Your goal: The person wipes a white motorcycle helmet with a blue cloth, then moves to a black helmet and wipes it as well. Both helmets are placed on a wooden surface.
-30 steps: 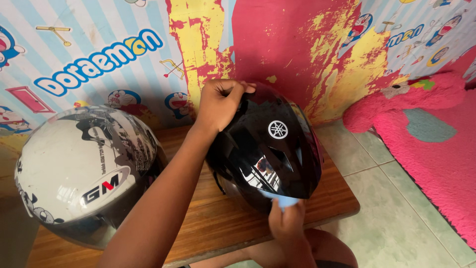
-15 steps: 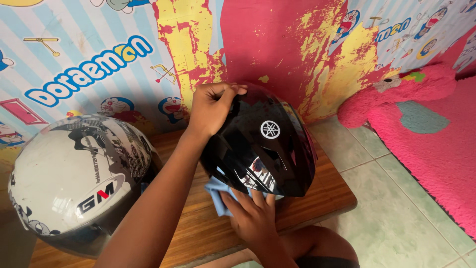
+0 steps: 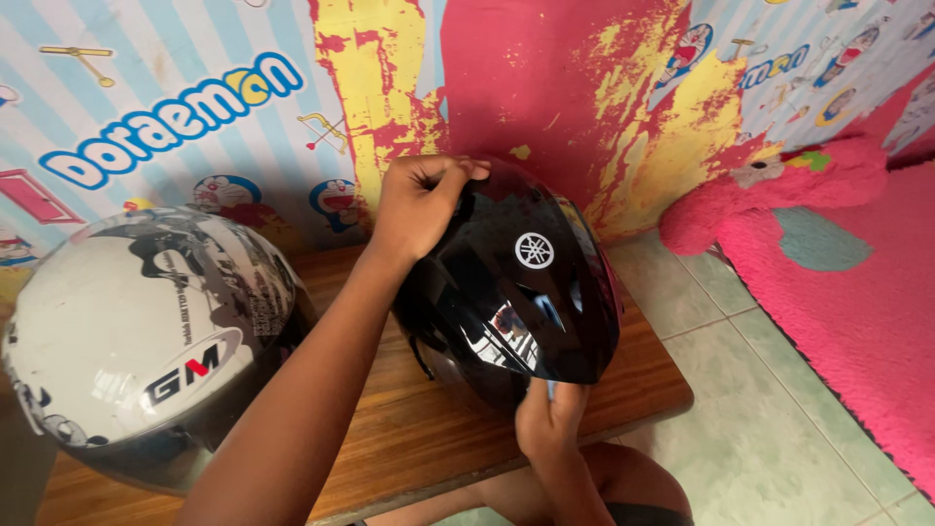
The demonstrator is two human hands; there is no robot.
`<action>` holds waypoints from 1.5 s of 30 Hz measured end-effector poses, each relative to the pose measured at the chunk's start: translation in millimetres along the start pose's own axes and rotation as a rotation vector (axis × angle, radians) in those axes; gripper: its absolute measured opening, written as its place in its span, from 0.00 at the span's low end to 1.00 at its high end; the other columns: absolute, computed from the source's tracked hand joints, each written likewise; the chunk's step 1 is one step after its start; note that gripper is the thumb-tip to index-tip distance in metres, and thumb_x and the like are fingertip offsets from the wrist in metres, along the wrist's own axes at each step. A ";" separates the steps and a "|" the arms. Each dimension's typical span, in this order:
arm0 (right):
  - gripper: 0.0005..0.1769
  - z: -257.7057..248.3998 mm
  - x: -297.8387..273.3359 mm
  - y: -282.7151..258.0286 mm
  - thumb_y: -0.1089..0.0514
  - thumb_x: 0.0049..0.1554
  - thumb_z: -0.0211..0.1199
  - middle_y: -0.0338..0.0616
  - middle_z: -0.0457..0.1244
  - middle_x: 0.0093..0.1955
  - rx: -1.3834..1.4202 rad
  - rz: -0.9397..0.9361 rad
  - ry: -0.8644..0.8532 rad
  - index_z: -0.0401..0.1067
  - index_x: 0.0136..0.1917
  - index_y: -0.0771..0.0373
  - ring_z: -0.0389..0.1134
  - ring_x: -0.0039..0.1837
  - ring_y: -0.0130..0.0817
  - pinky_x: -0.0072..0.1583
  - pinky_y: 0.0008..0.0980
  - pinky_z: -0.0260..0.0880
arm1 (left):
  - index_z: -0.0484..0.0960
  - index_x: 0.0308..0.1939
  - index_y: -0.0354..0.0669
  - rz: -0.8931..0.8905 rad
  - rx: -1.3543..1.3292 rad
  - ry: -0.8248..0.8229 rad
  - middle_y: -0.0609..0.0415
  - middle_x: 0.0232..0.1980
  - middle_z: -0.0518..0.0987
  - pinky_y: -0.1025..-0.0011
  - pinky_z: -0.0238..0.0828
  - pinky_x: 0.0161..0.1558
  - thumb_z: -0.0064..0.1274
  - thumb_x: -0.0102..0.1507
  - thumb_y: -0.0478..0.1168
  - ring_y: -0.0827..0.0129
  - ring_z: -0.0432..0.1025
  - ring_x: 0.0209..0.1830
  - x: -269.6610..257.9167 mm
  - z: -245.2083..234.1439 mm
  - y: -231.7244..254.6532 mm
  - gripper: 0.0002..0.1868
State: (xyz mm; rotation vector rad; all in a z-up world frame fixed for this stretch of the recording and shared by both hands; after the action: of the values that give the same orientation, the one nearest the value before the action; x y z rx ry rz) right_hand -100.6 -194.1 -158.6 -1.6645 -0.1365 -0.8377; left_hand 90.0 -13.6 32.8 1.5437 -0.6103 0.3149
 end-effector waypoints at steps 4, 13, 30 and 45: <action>0.18 24.1 -2.4 -91.2 0.67 0.56 0.54 0.56 0.62 0.65 -0.513 -0.480 -0.068 0.72 0.60 0.69 0.59 0.68 0.52 0.69 0.53 0.54 | 0.88 0.40 0.32 0.015 -0.017 -0.010 0.48 0.44 0.88 0.73 0.77 0.55 0.50 0.67 0.34 0.72 0.82 0.46 -0.5 -0.7 2.0 0.11; 0.21 -28.9 5.0 -20.9 0.55 0.66 0.54 0.51 0.68 0.60 -0.396 -0.195 -0.078 0.72 0.66 0.68 0.67 0.62 0.38 0.62 0.38 0.64 | 0.88 0.41 0.33 0.005 -0.030 -0.015 0.48 0.45 0.88 0.72 0.76 0.55 0.49 0.67 0.34 0.72 0.81 0.47 1.0 -0.2 -4.1 0.11; 0.33 39.0 95.7 -200.2 0.57 0.49 0.62 0.48 0.55 0.79 -0.690 -0.522 -0.615 0.72 0.70 0.51 0.48 0.82 0.55 0.77 0.57 0.41 | 0.89 0.39 0.31 -0.023 -0.124 -0.014 0.43 0.46 0.88 0.68 0.71 0.62 0.34 0.74 0.50 0.63 0.81 0.51 4.7 -0.4 -18.2 0.31; 0.32 -9.5 77.1 -194.1 0.56 0.43 0.64 0.47 0.58 0.76 -0.678 -0.484 -0.713 0.77 0.63 0.47 0.48 0.81 0.61 0.75 0.55 0.49 | 0.89 0.42 0.33 -0.009 -0.060 -0.065 0.44 0.50 0.87 0.66 0.68 0.66 0.24 0.75 0.55 0.62 0.80 0.56 1.7 -1.5 -6.9 0.38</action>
State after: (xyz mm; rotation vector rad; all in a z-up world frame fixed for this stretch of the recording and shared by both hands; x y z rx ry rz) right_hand -147.8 -173.5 44.0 -2.5846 -0.8510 -0.6259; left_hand 95.5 -12.6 28.1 1.5036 -0.6577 0.2385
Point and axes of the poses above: each hand's wrist, its own x-axis towards the middle knuckle, its own z-axis out of the palm, y = z × x, the point moved 8 cm from there along x, towards the middle knuckle
